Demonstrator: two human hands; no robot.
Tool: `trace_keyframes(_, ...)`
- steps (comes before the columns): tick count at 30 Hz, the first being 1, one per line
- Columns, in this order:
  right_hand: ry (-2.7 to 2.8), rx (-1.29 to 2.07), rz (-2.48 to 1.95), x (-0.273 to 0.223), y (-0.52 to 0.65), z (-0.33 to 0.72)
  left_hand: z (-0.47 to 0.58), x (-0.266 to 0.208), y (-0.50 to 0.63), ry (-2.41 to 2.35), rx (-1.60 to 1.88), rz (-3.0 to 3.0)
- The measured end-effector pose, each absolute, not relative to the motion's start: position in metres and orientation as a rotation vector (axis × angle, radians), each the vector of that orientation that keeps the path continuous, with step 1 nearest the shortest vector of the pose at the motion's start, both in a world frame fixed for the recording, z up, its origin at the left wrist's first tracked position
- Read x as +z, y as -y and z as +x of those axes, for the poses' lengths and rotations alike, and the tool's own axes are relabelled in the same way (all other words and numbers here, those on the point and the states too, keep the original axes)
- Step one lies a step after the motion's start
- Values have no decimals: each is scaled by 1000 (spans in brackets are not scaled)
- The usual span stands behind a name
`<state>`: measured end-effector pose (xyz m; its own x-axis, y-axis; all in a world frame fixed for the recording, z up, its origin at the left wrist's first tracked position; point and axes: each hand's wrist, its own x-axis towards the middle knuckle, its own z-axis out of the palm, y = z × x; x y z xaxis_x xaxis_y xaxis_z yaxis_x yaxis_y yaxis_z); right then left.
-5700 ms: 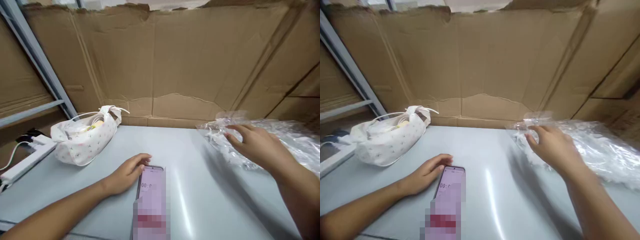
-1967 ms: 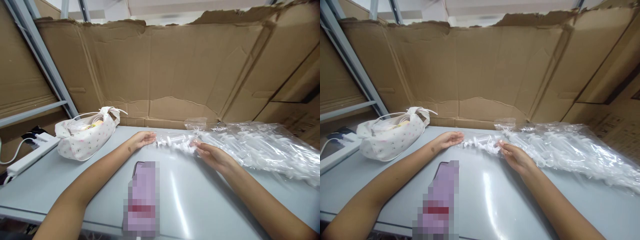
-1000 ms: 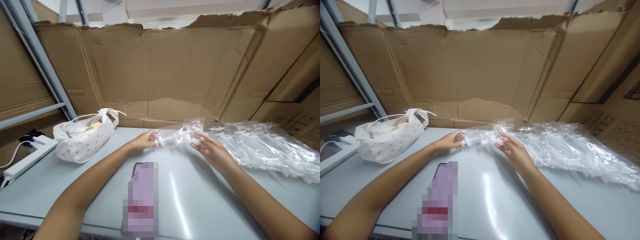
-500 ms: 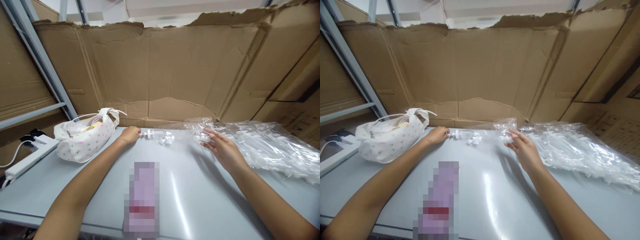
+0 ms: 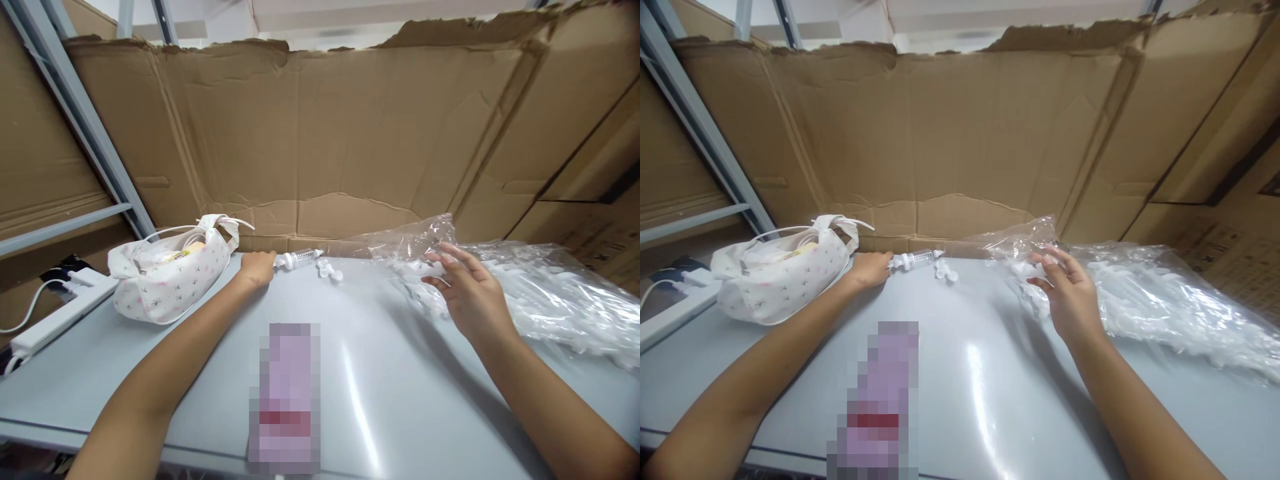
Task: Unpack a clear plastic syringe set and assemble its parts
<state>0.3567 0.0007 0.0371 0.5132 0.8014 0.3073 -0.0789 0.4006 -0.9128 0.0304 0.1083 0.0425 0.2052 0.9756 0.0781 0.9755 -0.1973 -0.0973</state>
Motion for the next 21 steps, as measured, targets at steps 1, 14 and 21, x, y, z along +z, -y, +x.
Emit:
trace_keyframes(1, 866, 640, -996, 37, -1, 357, 33, 42, -106, 1884, -37, -2340)
trace_keyframes(14, 857, 688, -931, 40, 2, 352, 73, 22, -87, 1359, -433, -2751)
trace_keyframes(21, 965, 594, -868, 37, 1, 349, 77, 16, -83, 1312, -508, -2873)
